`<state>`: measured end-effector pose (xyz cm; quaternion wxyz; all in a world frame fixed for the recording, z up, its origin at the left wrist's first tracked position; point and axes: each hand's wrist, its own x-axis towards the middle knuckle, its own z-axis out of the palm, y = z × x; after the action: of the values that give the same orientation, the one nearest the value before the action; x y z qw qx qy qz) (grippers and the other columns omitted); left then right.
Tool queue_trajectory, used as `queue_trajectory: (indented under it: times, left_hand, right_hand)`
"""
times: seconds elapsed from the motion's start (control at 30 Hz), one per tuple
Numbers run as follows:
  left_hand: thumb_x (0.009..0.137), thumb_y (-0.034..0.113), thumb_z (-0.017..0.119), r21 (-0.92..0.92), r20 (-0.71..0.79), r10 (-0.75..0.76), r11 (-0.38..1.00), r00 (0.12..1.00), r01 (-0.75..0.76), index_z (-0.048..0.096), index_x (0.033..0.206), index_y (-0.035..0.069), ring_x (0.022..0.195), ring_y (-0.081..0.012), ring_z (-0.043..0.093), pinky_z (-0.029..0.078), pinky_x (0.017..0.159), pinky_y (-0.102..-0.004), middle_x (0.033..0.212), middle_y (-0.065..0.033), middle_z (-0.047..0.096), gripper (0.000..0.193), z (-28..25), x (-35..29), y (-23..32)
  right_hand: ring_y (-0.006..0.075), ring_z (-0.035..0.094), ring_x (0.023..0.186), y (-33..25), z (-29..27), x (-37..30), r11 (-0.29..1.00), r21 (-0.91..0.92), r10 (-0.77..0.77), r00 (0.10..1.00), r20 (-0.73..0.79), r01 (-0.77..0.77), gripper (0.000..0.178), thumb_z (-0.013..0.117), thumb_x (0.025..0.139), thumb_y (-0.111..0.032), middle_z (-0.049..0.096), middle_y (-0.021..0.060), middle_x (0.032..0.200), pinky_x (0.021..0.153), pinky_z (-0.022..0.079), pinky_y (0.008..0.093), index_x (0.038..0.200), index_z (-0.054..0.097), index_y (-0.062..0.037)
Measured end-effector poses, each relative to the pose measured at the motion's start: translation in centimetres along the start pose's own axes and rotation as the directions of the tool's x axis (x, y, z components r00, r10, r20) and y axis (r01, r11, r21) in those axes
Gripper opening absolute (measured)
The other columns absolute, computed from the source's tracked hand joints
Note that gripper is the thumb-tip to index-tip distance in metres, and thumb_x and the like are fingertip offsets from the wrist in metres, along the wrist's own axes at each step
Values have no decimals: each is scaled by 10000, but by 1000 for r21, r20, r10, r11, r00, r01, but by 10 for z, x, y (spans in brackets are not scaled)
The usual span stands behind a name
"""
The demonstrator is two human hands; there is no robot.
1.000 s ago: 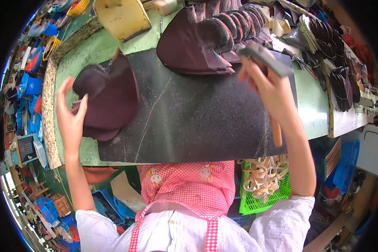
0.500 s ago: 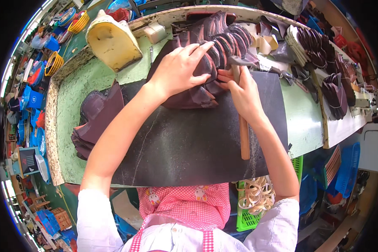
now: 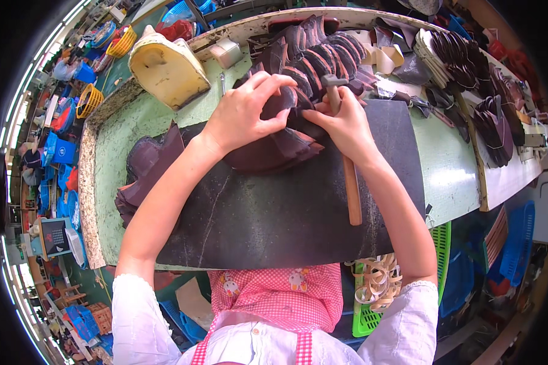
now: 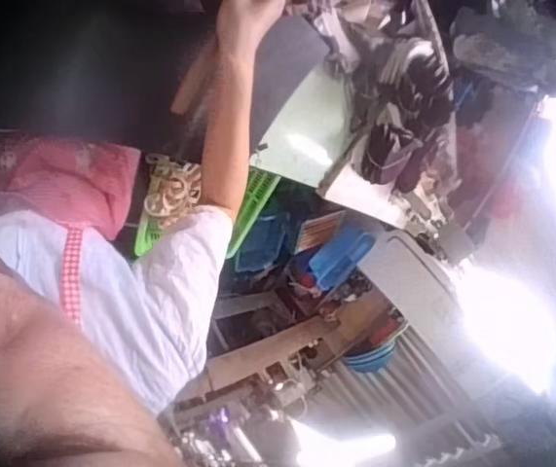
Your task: The person repeatedly takes leather shoe upper pieces, folds their edges by hand, and hammers the folded edges with a hammer before stacking them onto a pile.
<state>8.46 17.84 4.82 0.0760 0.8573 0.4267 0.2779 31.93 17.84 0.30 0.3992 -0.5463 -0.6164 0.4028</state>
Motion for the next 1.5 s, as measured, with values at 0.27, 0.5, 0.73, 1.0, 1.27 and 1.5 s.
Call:
queue_trajectory:
  times: [0.27, 0.5, 0.73, 1.0, 1.27, 1.5]
  left_hand:
    - [872, 114, 593, -480, 393, 128, 873, 911, 84, 673, 1340, 166, 1173, -248, 572, 565, 945, -388, 1289, -100, 498, 478, -50, -29, -43]
    - [858, 259, 787, 98, -154, 397, 917, 905, -386, 805, 1013, 236, 1307, -329, 529, 408, 1125, -506, 1335, -72, 617, 158, -89, -45, -23]
    - [961, 154, 717, -746, 366, 87, 622, 927, 236, 778, 1154, 78, 956, -191, 743, 573, 848, -316, 1073, -75, 786, 216, -130, -108, 72]
    - [898, 207, 736, -471, 538, -153, 761, 829, 446, 817, 1016, 93, 869, -264, 766, 586, 796, -344, 909, -107, 787, 183, -41, -168, 48]
    - [802, 245, 809, -323, 309, -113, 921, 944, 217, 792, 909, 120, 844, -227, 638, 531, 783, -373, 833, -17, 717, 165, -26, -176, 51]
    - [769, 243, 844, -232, 312, -95, 957, 945, 173, 808, 912, 168, 912, -194, 587, 428, 855, -356, 873, 40, 693, 165, -33, -180, 47]
  right_hand:
    - [132, 657, 923, 13, -26, -2, 1000, -11, -21, 997, 79, 22, 417, 867, 823, -120, 660, 54, 980, 827, 541, 295, 1114, 589, -10]
    - [125, 650, 916, 1, -45, -19, 997, 53, -61, 998, -21, 62, 231, 722, 994, -214, 707, 71, 994, 772, 518, 279, 1070, 637, -13]
    - [6, 400, 497, -46, -77, -87, 997, -58, 51, 998, -24, -52, 296, 601, 1068, -340, 462, -77, 601, 436, 228, 216, 905, 623, -94]
    - [354, 698, 675, -120, -9, -154, 954, -206, 49, 562, 826, 220, 257, 730, 885, -131, 655, 166, 727, 611, 535, 431, 1059, 570, -31]
    - [447, 662, 709, -95, 25, -179, 951, -282, 154, 592, 791, 129, 251, 722, 942, -136, 633, 207, 760, 602, 507, 465, 1048, 518, -37]
    - [422, 682, 694, -95, 25, -183, 953, -300, 216, 600, 771, 43, 264, 741, 944, -154, 638, 180, 744, 584, 509, 457, 1053, 520, -58]
